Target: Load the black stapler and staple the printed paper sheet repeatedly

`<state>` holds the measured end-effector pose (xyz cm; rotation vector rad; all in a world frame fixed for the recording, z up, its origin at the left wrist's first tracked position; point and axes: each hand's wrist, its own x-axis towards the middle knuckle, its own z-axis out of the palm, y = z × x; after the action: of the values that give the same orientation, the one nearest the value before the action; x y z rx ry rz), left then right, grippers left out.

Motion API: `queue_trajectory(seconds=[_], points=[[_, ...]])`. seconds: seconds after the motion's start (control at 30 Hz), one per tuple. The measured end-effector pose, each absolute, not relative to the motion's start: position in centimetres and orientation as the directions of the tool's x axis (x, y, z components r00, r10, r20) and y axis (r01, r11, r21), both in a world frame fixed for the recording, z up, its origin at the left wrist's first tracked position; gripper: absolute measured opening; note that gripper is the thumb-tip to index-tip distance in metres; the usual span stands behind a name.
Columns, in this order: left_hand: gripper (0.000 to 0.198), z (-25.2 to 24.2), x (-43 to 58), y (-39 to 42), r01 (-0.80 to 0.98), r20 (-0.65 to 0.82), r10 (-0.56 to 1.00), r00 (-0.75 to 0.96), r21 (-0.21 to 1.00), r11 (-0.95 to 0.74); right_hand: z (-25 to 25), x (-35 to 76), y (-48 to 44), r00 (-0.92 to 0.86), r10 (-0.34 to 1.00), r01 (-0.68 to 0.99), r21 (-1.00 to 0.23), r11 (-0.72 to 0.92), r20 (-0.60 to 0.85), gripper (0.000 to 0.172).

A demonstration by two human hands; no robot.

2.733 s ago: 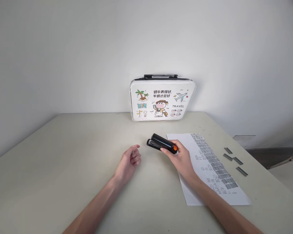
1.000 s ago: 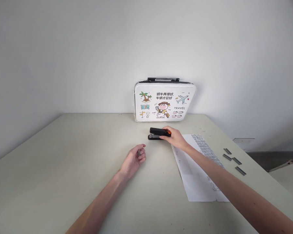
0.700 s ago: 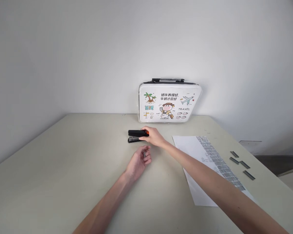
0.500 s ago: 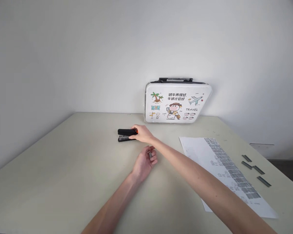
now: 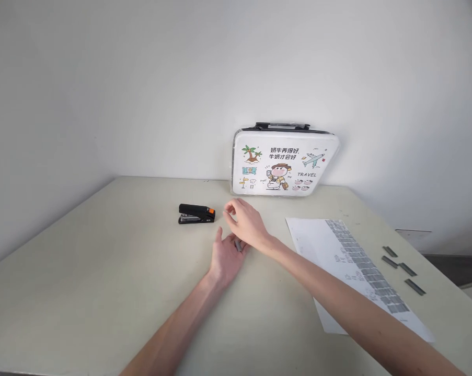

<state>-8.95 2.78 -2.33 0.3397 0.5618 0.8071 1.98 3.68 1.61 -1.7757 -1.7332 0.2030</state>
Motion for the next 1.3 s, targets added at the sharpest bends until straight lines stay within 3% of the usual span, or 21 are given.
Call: queue_trajectory(seconds=[0.2,0.43,0.57,0.67,0.73,0.87,1.0,1.1,1.17,1.23,1.3], points=[[0.057,-2.5,-9.1,2.4,-0.457,-0.304,0.687,0.66,0.563,0.689,-0.1,1.6,-2.8,0.13,0.973,0.894,-0.447,-0.032,0.191,0.005],[0.049,-1.7,-8.5,1.6,-0.362,-0.312,0.657,0.687,0.636,0.681,-0.2,4.8,-7.1,0.131,0.969,0.867,-0.499,-0.01,0.21,0.016],[0.043,-1.3,-8.4,1.6,-0.373,-0.324,0.688,0.65,0.653,0.659,-0.5,13.6,-12.2,0.392,0.879,0.819,-0.538,-0.199,0.272,0.024],[0.039,-1.1,-8.3,1.6,-0.347,-0.346,0.703,0.622,0.683,0.643,-1.8,20.6,-16.6,0.615,0.733,0.764,-0.449,-0.463,0.291,0.033],[0.036,-1.1,-8.3,1.7,-0.329,-0.358,0.711,0.605,0.701,0.633,-3.2,24.1,-19.3,0.659,0.683,0.749,-0.364,-0.554,0.315,0.036],[0.034,-1.5,-8.2,2.0,-0.307,-0.36,0.706,0.61,0.714,0.629,-6.0,27.4,-23.0,0.645,0.68,0.762,-0.228,-0.606,0.35,0.038],[0.033,-1.6,-8.4,2.2,-0.292,-0.326,0.693,0.643,0.732,0.615,-6.6,27.4,-24.2,0.638,0.671,0.762,-0.183,-0.621,0.378,0.038],[0.025,-1.5,-8.5,2.2,-0.297,-0.294,0.687,0.665,0.74,0.604,-5.1,25.5,-23.7,0.652,0.623,0.75,-0.246,-0.613,0.432,0.037],[0.018,-1.3,-8.5,2.1,-0.304,-0.267,0.681,0.682,0.743,0.596,-3.5,22.9,-22.8,0.632,0.639,0.775,-0.356,-0.521,0.439,0.035],[0.023,-1.2,-8.5,1.9,-0.304,-0.239,0.68,0.693,0.758,0.577,-2.1,19.1,-21.6,0.551,0.763,0.786,-0.517,-0.338,0.339,0.031],[0.035,-1.0,-8.6,1.8,-0.291,-0.207,0.695,0.689,0.8,0.526,-1.2,14.7,-20.0,0.362,0.907,0.756,-0.637,-0.151,0.215,0.028]])
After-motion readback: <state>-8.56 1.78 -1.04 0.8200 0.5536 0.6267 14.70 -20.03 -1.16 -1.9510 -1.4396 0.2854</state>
